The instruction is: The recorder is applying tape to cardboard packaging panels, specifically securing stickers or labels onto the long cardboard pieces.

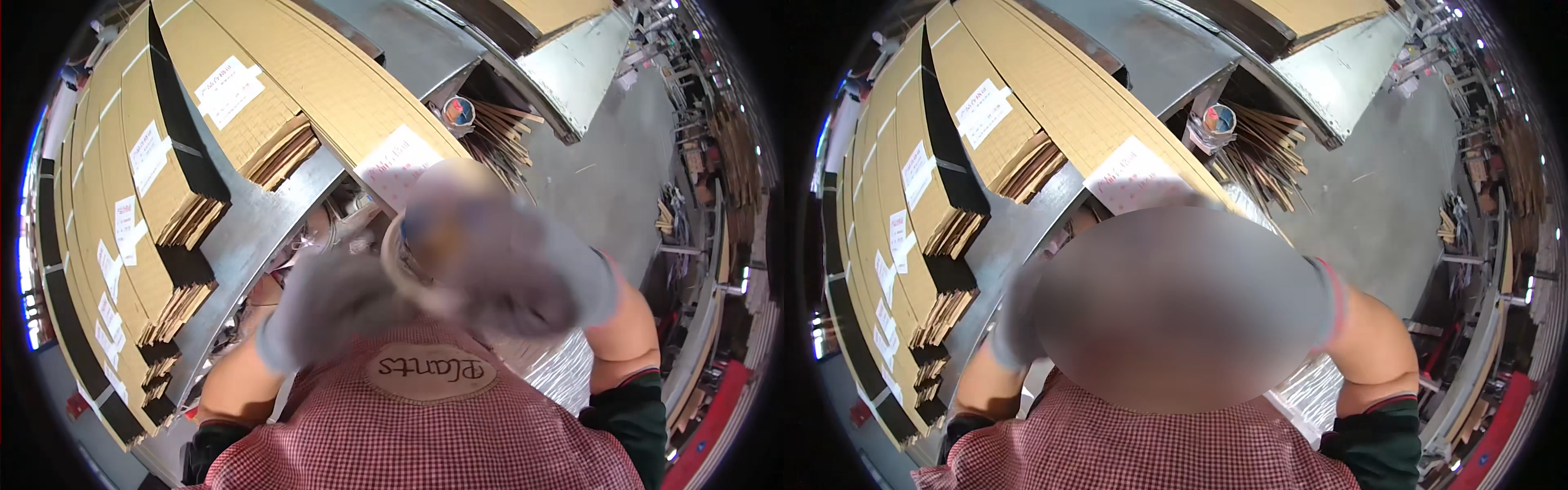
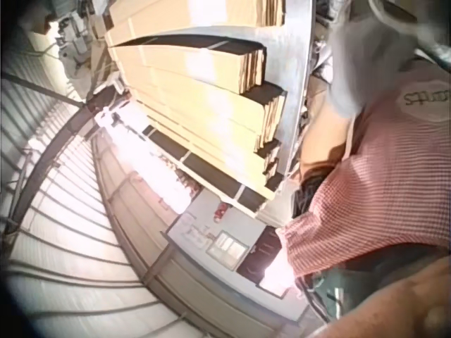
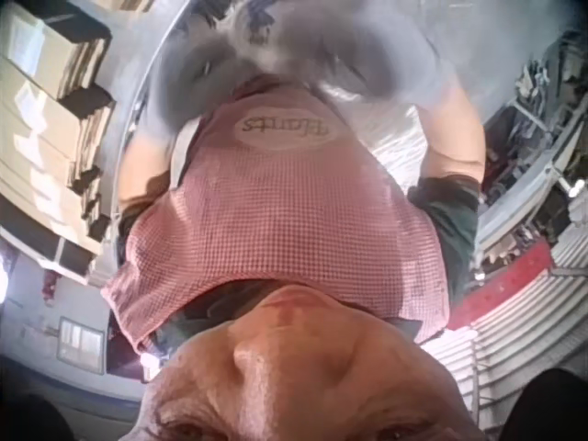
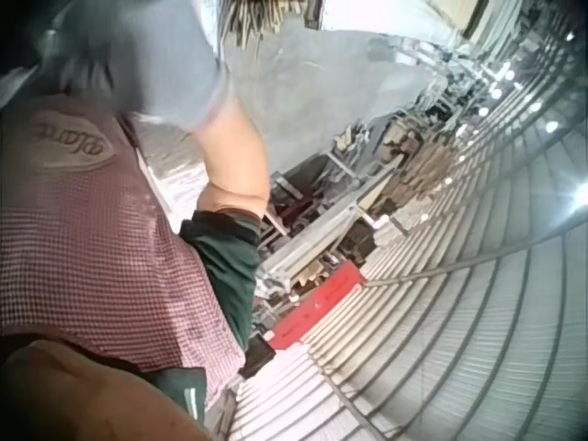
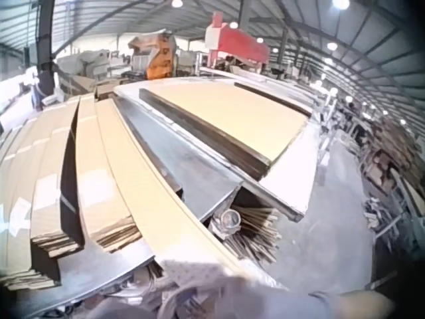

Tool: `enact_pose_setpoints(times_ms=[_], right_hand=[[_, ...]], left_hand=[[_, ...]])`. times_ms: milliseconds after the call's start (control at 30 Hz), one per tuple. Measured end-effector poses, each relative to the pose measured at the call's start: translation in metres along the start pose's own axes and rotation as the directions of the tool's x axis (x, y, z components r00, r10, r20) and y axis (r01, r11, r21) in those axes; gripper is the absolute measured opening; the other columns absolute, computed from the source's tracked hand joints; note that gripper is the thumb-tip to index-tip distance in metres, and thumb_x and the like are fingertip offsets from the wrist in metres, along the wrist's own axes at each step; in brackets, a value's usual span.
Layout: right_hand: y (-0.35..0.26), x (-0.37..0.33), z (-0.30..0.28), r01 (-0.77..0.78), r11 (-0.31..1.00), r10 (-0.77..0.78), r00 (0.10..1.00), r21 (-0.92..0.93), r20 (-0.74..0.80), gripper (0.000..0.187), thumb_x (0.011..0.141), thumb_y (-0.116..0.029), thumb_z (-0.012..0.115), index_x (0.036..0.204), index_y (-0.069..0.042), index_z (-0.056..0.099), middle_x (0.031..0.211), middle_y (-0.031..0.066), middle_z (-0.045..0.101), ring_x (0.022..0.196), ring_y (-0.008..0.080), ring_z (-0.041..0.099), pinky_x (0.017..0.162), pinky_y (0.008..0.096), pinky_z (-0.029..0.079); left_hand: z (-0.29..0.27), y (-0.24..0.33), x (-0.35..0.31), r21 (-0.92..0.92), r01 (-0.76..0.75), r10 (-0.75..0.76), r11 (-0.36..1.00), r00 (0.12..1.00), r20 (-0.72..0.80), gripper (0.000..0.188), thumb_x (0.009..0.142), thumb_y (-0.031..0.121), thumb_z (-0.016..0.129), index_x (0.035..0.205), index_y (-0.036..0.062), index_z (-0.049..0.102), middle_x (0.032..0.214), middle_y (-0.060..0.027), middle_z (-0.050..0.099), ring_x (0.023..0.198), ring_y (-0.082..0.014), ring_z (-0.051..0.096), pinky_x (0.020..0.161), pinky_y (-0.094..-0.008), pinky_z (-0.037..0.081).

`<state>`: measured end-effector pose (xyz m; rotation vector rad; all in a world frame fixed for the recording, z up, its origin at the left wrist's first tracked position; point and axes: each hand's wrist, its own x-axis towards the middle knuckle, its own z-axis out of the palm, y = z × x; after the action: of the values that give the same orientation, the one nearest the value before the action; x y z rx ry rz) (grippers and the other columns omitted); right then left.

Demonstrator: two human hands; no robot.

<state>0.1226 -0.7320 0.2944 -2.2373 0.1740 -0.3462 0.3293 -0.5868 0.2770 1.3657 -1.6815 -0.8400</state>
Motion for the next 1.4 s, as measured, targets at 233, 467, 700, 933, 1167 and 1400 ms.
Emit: enact_pose_setpoints(times_ms=[233, 467, 700, 933, 1167, 1400], right_hand=[[0.166, 0.034, -0.080, -0.250, 0.793, 0.429, 0.877, -0.555, 0.217, 0.029, 0.092, -0.024, 0.059, 0.110, -0.005, 0.071, 0.103, 0.0148, 0.070, 0.095, 0.0210, 0.066, 0.086, 0.0364, 0.050], [0.180, 0.042, 0.020, -0.567, 0.488, 0.547, 0.791, 0.663, 0.274, 0.054, 0.090, -0.026, 0.063, 0.135, 0.001, 0.050, 0.133, 0.0154, 0.056, 0.115, 0.0189, 0.057, 0.100, 0.0340, 0.044], [0.039, 0.047, 0.069, -0.192, 0.621, 0.229, 0.972, -0.760, -0.058, 0.081, 0.062, -0.033, 0.082, 0.135, -0.013, 0.051, 0.139, 0.0198, 0.040, 0.118, 0.0537, 0.037, 0.087, 0.0581, 0.035], [0.063, 0.028, 0.064, -0.209, 0.808, 0.083, 0.966, -0.552, -0.245, 0.052, 0.062, -0.028, 0.076, 0.110, -0.012, 0.065, 0.128, 0.0171, 0.050, 0.106, 0.0459, 0.046, 0.082, 0.0500, 0.038], [0.094, -0.003, -0.032, -0.464, 0.757, 0.609, 0.755, 0.460, -0.243, 0.023, 0.088, -0.020, 0.063, 0.094, 0.002, 0.065, 0.088, 0.0067, 0.069, 0.096, 0.0237, 0.065, 0.096, 0.0351, 0.045], [0.031, 0.063, -0.071, -0.042, 0.642, 0.291, 0.937, -0.765, 0.192, 0.018, 0.077, -0.023, 0.068, 0.072, -0.006, 0.066, 0.072, 0.0089, 0.066, 0.072, 0.0298, 0.065, 0.100, 0.0434, 0.041]], left_hand=[[0.040, -0.131, -0.027, -0.166, 0.524, -0.544, 0.835, 0.831, -0.114, 0.023, 0.089, 0.016, 0.060, 0.080, -0.0035, 0.069, 0.067, -0.0115, 0.065, 0.061, -0.0199, 0.060, 0.060, -0.0323, 0.047], [0.105, -0.220, 0.009, -0.907, 0.255, -0.259, 0.337, 0.951, 0.171, 0.024, 0.087, 0.009, 0.066, 0.109, -0.0010, 0.066, 0.106, -0.0110, 0.067, 0.101, -0.0168, 0.062, 0.088, -0.0308, 0.050], [0.125, -0.257, -0.009, -0.582, 0.173, -0.242, 0.795, 0.969, -0.043, 0.028, 0.084, 0.011, 0.068, 0.111, 0.0036, 0.068, 0.081, -0.0081, 0.068, 0.072, -0.0153, 0.063, 0.066, -0.0302, 0.050], [-0.022, -0.043, 0.020, 0.150, -0.307, 0.319, 0.940, 0.945, -0.065, 0.019, 0.073, 0.027, 0.069, 0.067, 0.0090, 0.066, 0.068, -0.0082, 0.067, 0.067, -0.0288, 0.064, 0.075, -0.0401, 0.049], [0.020, -0.092, 0.117, 0.257, -0.409, 0.413, 0.876, 0.910, 0.043, 0.038, 0.078, 0.042, 0.068, 0.082, 0.0054, 0.075, 0.107, -0.0186, 0.063, 0.106, -0.0359, 0.056, 0.098, -0.0433, 0.040], [0.011, -0.096, 0.103, 0.343, -0.351, 0.343, 0.871, 0.935, 0.084, 0.047, 0.072, 0.044, 0.073, 0.107, 0.0142, 0.071, 0.117, -0.0169, 0.058, 0.116, -0.0359, 0.051, 0.105, -0.0481, 0.036]])
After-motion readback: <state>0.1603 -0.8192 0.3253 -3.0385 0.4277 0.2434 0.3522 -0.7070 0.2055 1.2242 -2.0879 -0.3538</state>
